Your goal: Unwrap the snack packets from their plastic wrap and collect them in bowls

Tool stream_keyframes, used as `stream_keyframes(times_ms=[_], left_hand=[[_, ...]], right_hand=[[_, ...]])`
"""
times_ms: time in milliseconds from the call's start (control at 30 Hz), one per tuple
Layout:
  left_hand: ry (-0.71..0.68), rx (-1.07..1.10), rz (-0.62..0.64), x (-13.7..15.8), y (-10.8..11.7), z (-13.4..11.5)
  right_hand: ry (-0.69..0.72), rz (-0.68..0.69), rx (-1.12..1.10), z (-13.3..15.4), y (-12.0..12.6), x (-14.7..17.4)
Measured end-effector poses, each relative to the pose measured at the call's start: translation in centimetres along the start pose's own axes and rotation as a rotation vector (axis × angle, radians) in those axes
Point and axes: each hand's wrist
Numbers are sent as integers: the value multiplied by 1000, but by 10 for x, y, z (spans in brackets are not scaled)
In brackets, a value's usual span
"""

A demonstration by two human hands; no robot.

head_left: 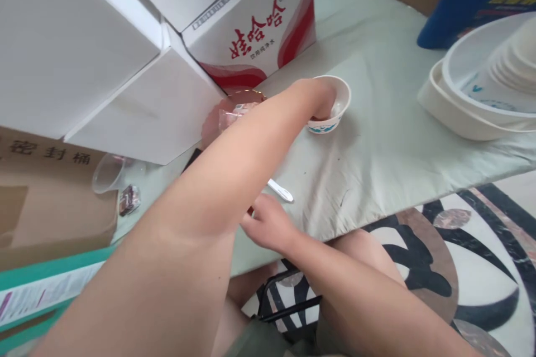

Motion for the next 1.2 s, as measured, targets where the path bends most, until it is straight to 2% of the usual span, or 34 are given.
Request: stream_keyframes(times_ms=[67, 100, 133, 167, 233, 267, 333, 400, 467, 567, 700, 800, 933, 1033, 1133, 1200], left_hand=[[-88, -244, 180, 16, 20, 7], [-160, -305, 196, 30, 33, 13], [-226, -288, 127, 47, 46, 21], [-268, -211, 7, 68, 57, 31], [-318, 96, -264, 121, 69, 57], [-318, 261, -382, 150, 68, 74], [-195, 528, -497, 209, 52, 114], [37, 769, -637, 260, 22, 158], [246, 951, -695, 297, -10, 197], [427, 1277, -739, 325, -39, 240], [473, 1604, -781, 344, -32, 277], [526, 1771, -871, 359, -25, 305], [548, 1958, -984, 371, -25, 335], [585, 2007, -1067, 375, -23, 349], [668, 2046, -1177, 378, -18, 359], [696, 2055, -1212, 381, -17, 364]], right_hand=[[-11, 12, -23, -2, -2, 3], [-19, 24, -33, -3, -3, 5], [-28, 36, -35, -4, -4, 7], [-39, 44, -30, -4, -4, 9], [-57, 50, 8, -4, -5, 13], [-66, 49, 41, -4, -6, 15], [-87, 34, 126, -4, -8, 17], [-100, 0, 215, -6, -11, 21], [-97, -35, 282, -12, -16, 26], [-121, -24, 347, -20, -26, 32], [-182, 95, 432, -18, -53, 17], [-108, 149, 540, -7, -95, -20], [180, 215, 720, 2, -180, -98], [364, 364, 795, -4, -255, -162], [436, 544, 900, -16, -322, -212], [441, 656, 1018, -24, -354, -232]])
Point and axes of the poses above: each hand's wrist, its own x-axis away from the middle knuckle, its own y-axis out of the back of the hand, z = x × y, and after that the axes turned 5 degrees about -x, right-handed
